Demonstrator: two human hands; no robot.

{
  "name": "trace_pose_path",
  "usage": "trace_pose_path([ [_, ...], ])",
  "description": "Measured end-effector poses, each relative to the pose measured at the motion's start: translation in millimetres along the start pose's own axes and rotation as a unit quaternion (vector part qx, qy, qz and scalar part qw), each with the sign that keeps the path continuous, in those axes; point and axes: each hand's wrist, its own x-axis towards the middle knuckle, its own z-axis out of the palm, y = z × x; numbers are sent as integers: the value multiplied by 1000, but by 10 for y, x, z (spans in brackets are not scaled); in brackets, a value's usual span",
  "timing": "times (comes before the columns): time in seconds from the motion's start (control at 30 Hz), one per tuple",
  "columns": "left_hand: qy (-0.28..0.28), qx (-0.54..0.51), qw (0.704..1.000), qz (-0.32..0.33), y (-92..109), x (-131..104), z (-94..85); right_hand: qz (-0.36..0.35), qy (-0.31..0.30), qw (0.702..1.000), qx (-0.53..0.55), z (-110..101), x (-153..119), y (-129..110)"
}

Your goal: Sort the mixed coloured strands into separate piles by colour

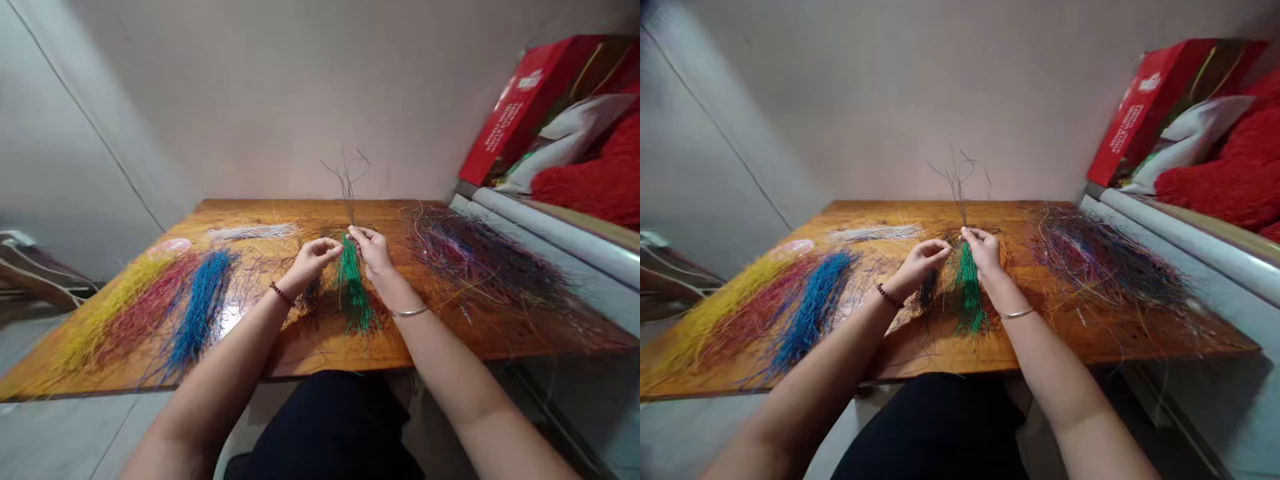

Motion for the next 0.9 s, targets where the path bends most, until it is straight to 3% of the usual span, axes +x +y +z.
trace_pose_path([
  [0.6,-142,-56,985,-76,-26,-27,-45,0,0,1000,-12,-23,11,-71],
  [0.7,-104,-106,985,-88,-55,-4,-54,33,-40,999,-10,-3,-26,-97],
  [0.83,48,-136,987,-73,-83,57,-59,104,-147,983,21,37,-120,-138],
  [0.9,87,-118,986,-75,-80,76,-58,144,-193,969,52,46,-167,-159],
])
